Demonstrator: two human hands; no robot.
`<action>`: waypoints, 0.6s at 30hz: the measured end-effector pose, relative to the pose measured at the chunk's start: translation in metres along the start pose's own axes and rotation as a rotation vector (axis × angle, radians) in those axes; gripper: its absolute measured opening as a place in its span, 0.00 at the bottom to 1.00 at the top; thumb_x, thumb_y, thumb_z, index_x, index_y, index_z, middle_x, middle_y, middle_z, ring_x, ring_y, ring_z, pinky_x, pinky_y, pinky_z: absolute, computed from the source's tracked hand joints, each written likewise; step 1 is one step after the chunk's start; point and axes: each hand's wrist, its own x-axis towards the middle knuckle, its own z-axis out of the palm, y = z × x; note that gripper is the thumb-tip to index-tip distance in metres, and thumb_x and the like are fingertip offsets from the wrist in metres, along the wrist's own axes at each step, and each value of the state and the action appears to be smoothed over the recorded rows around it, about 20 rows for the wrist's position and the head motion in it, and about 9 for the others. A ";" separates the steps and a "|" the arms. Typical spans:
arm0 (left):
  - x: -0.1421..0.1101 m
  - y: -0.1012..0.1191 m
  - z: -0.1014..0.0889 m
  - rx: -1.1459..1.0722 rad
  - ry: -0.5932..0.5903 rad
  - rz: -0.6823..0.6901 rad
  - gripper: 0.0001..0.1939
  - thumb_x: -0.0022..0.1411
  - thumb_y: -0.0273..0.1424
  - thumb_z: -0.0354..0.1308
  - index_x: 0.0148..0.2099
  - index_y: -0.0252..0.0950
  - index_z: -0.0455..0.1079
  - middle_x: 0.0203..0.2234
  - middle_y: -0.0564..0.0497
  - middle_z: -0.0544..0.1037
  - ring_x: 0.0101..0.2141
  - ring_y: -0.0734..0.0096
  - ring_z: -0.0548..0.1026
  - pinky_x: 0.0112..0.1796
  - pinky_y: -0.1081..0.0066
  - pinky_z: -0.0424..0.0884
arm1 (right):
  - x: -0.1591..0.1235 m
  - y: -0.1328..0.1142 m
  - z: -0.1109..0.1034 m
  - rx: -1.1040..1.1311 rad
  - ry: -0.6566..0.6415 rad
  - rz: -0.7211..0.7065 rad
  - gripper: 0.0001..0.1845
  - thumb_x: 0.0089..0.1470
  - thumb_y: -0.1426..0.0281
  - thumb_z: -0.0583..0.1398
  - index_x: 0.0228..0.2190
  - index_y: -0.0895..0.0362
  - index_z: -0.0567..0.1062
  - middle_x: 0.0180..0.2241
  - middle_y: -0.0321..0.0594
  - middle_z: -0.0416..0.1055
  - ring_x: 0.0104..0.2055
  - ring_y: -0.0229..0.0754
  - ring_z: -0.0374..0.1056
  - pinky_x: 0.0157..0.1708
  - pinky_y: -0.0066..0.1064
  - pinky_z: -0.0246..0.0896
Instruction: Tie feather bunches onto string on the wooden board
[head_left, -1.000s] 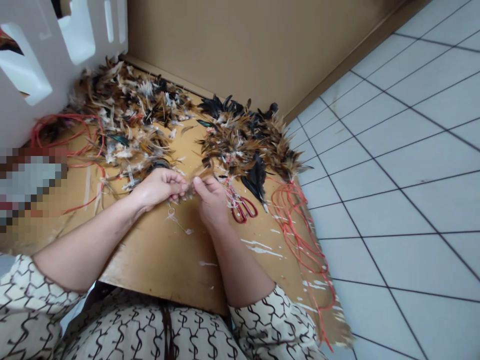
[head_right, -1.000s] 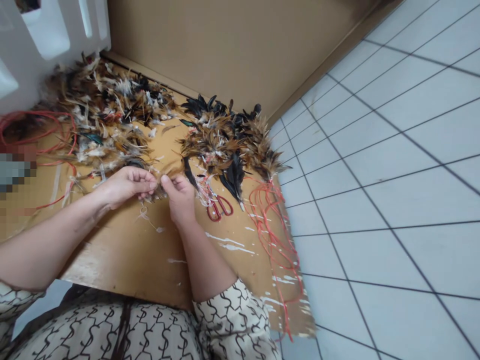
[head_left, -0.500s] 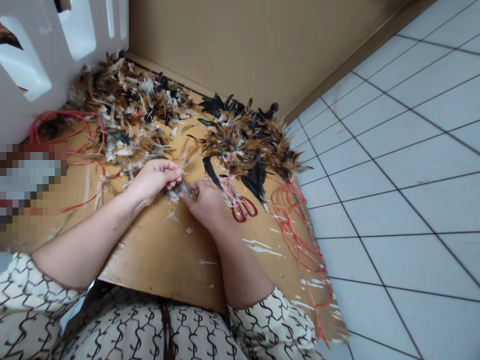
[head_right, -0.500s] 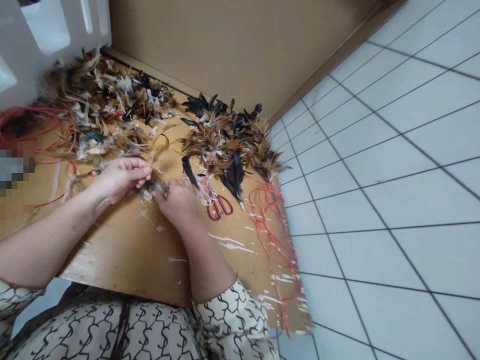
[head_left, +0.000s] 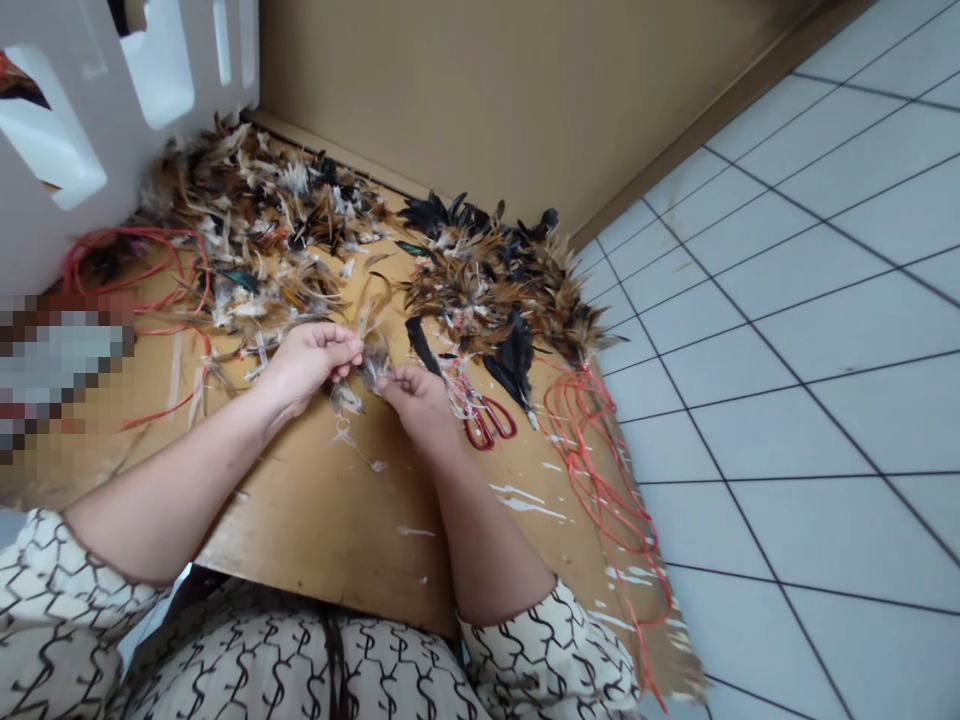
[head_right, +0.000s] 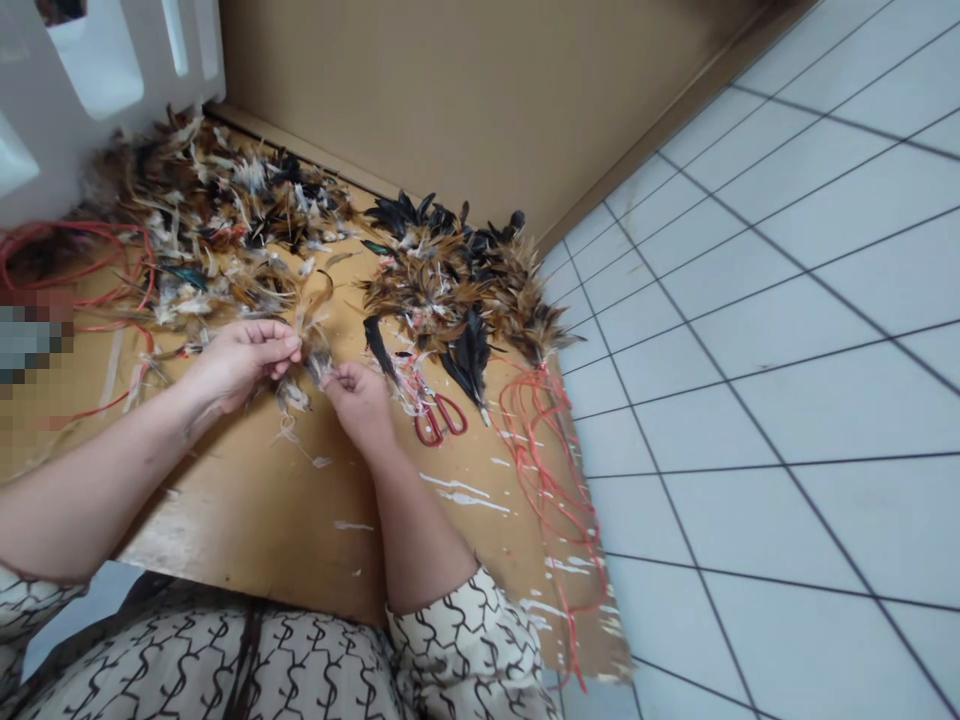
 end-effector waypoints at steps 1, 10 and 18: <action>0.000 0.000 0.000 -0.002 -0.001 0.004 0.07 0.45 0.21 0.60 0.18 0.31 0.67 0.12 0.55 0.70 0.12 0.85 0.59 0.17 0.79 0.53 | 0.000 0.001 0.000 0.070 0.003 0.004 0.09 0.39 0.66 0.61 0.17 0.56 0.66 0.16 0.27 0.60 0.19 0.30 0.52 0.22 0.26 0.46; -0.001 -0.002 0.001 0.072 -0.019 0.000 0.07 0.46 0.22 0.61 0.19 0.31 0.67 0.14 0.55 0.71 0.14 0.84 0.61 0.17 0.80 0.55 | 0.000 0.002 0.005 0.403 0.037 0.077 0.13 0.30 0.65 0.66 0.17 0.57 0.67 0.16 0.32 0.67 0.17 0.30 0.53 0.20 0.26 0.41; -0.007 -0.004 0.009 0.204 -0.062 -0.041 0.11 0.52 0.19 0.56 0.20 0.32 0.65 0.09 0.57 0.66 0.13 0.83 0.62 0.18 0.80 0.59 | -0.003 0.003 0.016 0.550 0.107 0.020 0.13 0.30 0.67 0.67 0.20 0.57 0.69 0.18 0.28 0.65 0.19 0.29 0.50 0.21 0.26 0.44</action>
